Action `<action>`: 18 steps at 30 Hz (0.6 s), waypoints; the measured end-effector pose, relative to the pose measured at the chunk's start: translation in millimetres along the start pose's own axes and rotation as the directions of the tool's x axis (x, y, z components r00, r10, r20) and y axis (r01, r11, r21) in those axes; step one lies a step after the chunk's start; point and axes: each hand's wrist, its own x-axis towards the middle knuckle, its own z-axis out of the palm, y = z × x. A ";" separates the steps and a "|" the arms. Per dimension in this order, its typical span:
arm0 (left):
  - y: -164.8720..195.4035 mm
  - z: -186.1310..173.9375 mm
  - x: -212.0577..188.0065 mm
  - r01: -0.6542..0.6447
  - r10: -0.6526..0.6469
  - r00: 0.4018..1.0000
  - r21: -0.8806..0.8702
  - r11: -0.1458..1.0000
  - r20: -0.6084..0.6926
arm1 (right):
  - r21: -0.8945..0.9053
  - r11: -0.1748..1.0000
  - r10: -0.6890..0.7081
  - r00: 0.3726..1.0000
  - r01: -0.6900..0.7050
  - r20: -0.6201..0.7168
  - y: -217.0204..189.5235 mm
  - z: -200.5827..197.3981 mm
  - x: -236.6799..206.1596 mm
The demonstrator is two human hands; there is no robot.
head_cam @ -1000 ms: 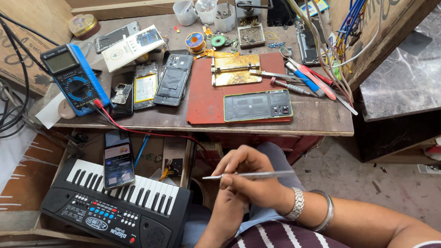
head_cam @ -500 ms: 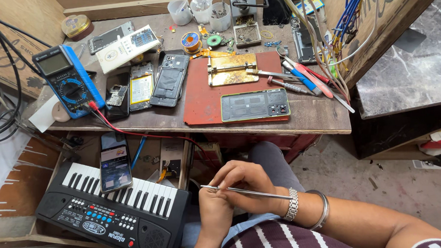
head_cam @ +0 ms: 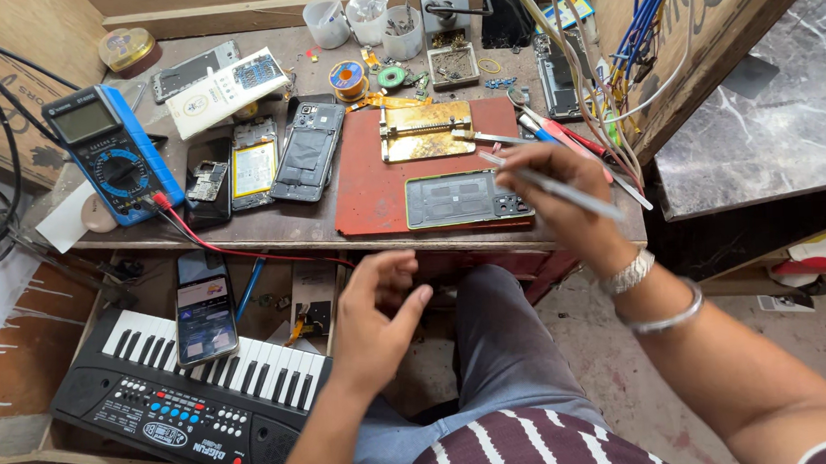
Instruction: The person works at a cluttered repair bench on a disassembled smartphone, using a small metal tool to pry and scrape around the phone's frame and back cover while holding it steady with the other hand. They reposition the phone, lift it to view it, and continue prying along its edges.
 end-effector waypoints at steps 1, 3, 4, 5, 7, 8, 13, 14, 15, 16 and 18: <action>2.5 -2.9 9.5 -0.115 0.114 0.993 0.114 0.987 0.014 | -0.059 0.998 0.032 0.999 -0.034 -0.021 1.6 -5.9 6.6; 4.4 -5.7 32.4 -0.255 0.245 0.967 0.233 0.938 0.073 | -0.137 0.989 0.047 0.998 -0.051 -0.035 4.1 -11.7 13.4; 3.8 -7.1 44.7 -0.324 0.305 0.946 0.290 0.901 0.108 | -0.157 0.987 0.031 0.999 -0.035 -0.027 5.2 -12.6 15.4; 1.9 -7.6 56.9 -0.389 0.364 0.921 0.316 0.865 0.137 | -0.178 0.984 0.019 1.000 -0.022 -0.019 6.2 -12.9 14.7; -3.5 -6.2 81.9 -0.517 0.476 0.856 0.357 0.778 0.202 | -0.251 0.967 0.039 0.999 -0.037 0.002 8.6 -10.5 12.1; -6.4 -4.2 92.3 -0.530 0.480 0.848 0.372 0.762 0.225 | -0.289 0.956 0.048 0.999 -0.042 0.012 10.1 -9.3 12.1; -23.4 -2.4 118.9 -0.442 0.341 0.884 0.341 0.829 0.319 | -0.150 0.986 0.075 0.997 -0.071 0.018 17.7 -5.9 15.9; -26.5 -4.4 119.8 -0.418 0.325 0.895 0.321 0.850 0.305 | -0.114 0.990 0.082 0.996 -0.079 0.020 18.8 -4.8 17.8; -29.0 -5.1 120.6 -0.396 0.312 0.904 0.299 0.868 0.291 | -0.165 0.984 0.074 0.997 -0.067 0.037 19.3 -5.7 21.2; -31.2 -4.6 119.6 -0.367 0.293 0.916 0.273 0.889 0.275 | -0.216 0.975 0.072 0.996 -0.058 0.058 18.7 -7.3 22.9; -35.1 -4.4 117.0 -0.417 0.335 0.897 0.303 0.857 0.288 | -0.271 0.962 0.078 0.988 -0.039 0.133 17.5 -6.0 25.3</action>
